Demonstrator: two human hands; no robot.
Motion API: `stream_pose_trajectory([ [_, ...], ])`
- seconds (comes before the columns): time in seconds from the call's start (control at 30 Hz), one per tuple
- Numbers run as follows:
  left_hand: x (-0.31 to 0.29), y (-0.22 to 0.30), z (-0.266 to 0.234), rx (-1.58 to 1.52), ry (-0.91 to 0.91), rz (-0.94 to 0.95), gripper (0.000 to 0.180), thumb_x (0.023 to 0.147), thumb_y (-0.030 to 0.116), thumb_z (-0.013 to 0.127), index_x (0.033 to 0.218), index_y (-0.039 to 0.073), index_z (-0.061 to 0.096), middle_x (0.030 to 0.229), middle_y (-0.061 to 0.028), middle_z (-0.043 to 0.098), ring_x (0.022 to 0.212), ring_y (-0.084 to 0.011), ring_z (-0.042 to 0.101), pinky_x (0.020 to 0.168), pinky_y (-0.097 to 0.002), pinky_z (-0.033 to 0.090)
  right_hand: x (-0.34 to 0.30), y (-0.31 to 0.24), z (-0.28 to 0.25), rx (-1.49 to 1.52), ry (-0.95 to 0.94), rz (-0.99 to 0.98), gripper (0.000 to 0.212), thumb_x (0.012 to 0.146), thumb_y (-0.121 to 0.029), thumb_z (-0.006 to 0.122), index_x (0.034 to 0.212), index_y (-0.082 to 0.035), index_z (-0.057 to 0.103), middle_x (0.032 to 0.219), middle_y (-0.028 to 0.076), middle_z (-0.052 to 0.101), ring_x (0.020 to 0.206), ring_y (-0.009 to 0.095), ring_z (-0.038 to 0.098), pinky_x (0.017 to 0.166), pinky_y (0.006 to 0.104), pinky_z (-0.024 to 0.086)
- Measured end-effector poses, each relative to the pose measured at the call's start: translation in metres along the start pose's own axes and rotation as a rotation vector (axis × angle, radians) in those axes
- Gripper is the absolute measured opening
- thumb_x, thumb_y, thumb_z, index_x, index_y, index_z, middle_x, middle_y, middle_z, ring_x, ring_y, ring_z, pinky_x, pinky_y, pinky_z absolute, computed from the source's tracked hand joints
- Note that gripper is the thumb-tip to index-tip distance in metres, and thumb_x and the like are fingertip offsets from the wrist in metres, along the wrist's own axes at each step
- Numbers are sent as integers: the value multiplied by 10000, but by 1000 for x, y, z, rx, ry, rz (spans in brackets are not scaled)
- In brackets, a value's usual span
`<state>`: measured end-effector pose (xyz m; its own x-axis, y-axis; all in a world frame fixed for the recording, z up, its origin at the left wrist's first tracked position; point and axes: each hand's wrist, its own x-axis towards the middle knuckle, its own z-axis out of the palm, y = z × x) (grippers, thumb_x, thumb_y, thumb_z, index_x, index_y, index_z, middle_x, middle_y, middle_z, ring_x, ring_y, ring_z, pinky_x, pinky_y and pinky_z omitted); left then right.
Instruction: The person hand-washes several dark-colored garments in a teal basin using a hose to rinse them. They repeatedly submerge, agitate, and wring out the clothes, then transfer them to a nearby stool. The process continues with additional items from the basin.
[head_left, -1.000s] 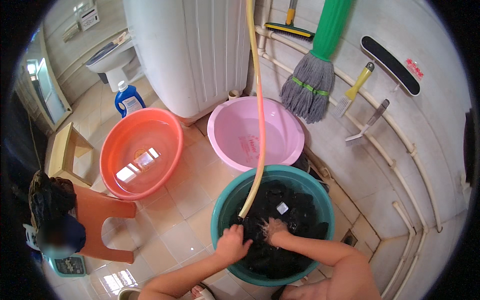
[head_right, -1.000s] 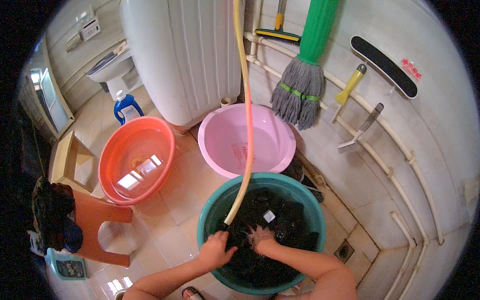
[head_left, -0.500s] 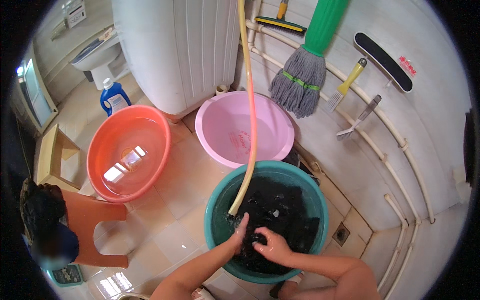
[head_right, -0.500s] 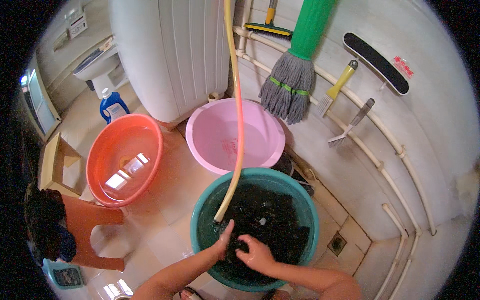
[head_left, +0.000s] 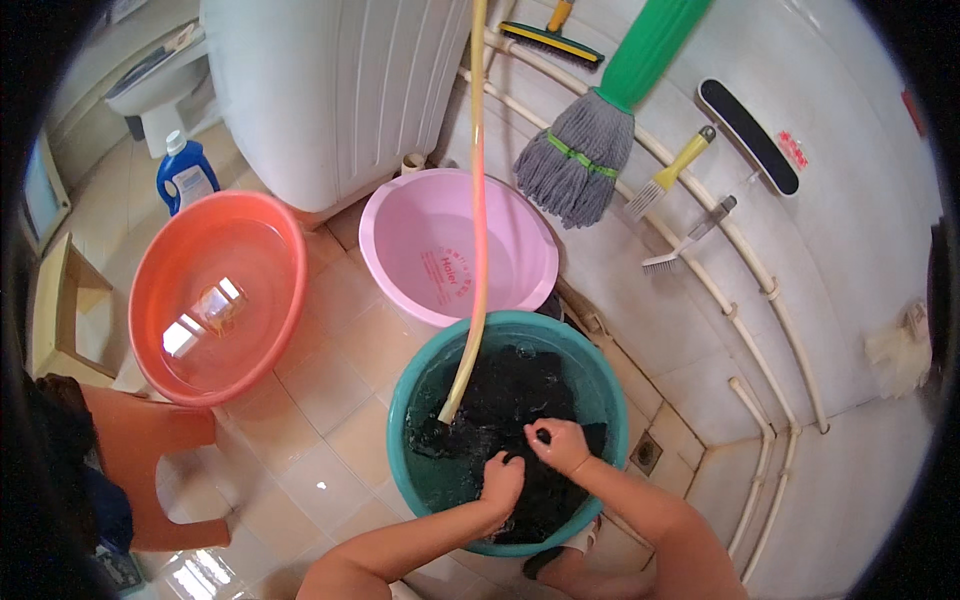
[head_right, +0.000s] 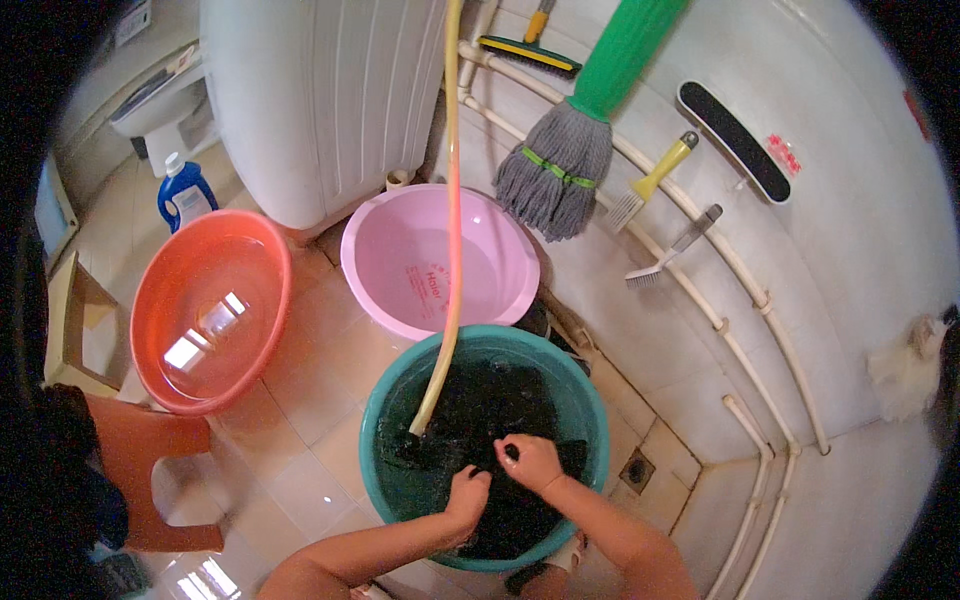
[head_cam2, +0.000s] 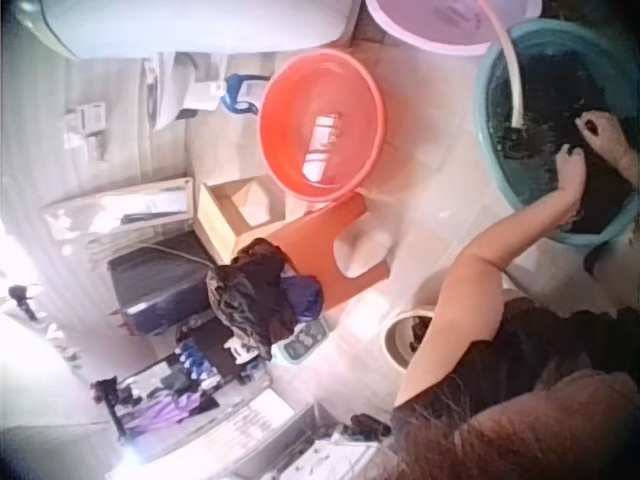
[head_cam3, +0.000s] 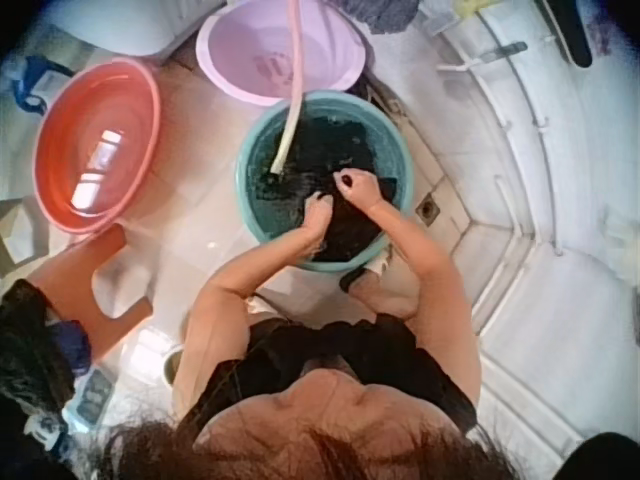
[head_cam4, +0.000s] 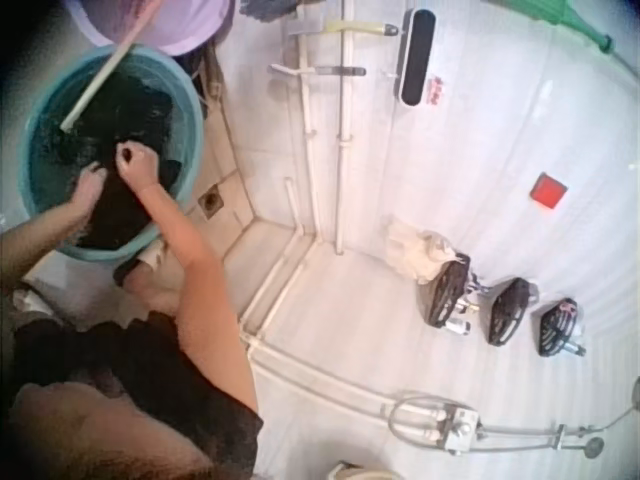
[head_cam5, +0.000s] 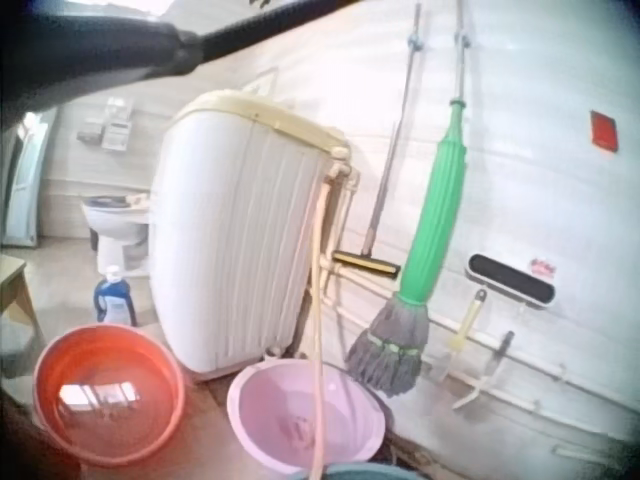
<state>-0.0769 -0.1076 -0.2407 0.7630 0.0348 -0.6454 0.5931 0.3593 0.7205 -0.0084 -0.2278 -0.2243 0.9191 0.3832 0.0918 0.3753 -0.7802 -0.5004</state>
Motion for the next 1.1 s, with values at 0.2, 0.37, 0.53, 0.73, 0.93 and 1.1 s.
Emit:
stream_pose_trajectory([
  [0.2, 1, 11, -3, 141, 101, 279, 451, 832, 361, 542, 1103, 2, 507, 1038, -254, 543, 981, -379, 515, 866, -376, 392, 9, 16, -57, 82, -324, 372, 411, 826, -366, 571, 1113, -75, 527, 1250, 171, 418, 1070, 336, 467, 859, 395, 395],
  [0.37, 37, -33, -3, 446, 76, 107, 432, 847, 282, 512, 1217, 64, 470, 1118, -214, 538, 1049, -372, 501, 901, -408, 381, -39, 0, -20, -470, -404, -75, 566, 827, -334, 572, 1326, -193, 345, 1359, 207, 225, 1149, 453, 338, 915, 526, 322],
  [0.53, 57, -34, -11, 709, 17, 14, 427, 813, 217, 544, 1180, 8, 482, 1111, -212, 545, 1042, -369, 513, 858, -405, 419, -18, 10, 14, -544, -680, 52, 523, 801, -202, 582, 1284, -159, 386, 1331, 203, 275, 1134, 423, 371, 896, 502, 358],
  [0.73, 60, -36, 7, 478, 164, -120, 378, 824, 213, 486, 1131, -5, 505, 1057, -167, 559, 967, -307, 536, 845, -400, 427, -6, 71, 78, -261, -452, 187, 330, 848, -178, 463, 1171, -115, 482, 1099, 144, 534, 1014, 263, 530, 840, 372, 444],
  [0.93, 92, -55, -4, -447, -117, -121, 313, 848, 244, 458, 1065, 32, 539, 968, -119, 572, 854, -243, 554, 784, -387, 448, -18, -18, 12, 443, 6, 116, 178, 746, -200, 622, 860, -69, 586, 910, 93, 604, 839, 270, 593, 748, 334, 463],
  [1.1, 81, -42, -13, -278, -117, 202, 301, 839, 291, 504, 1023, 57, 550, 918, -104, 573, 813, -218, 549, 746, -368, 448, -29, -57, -20, 466, -65, -189, 209, 760, -269, 639, 758, -68, 583, 759, 100, 579, 632, 289, 588, 553, 367, 480],
])
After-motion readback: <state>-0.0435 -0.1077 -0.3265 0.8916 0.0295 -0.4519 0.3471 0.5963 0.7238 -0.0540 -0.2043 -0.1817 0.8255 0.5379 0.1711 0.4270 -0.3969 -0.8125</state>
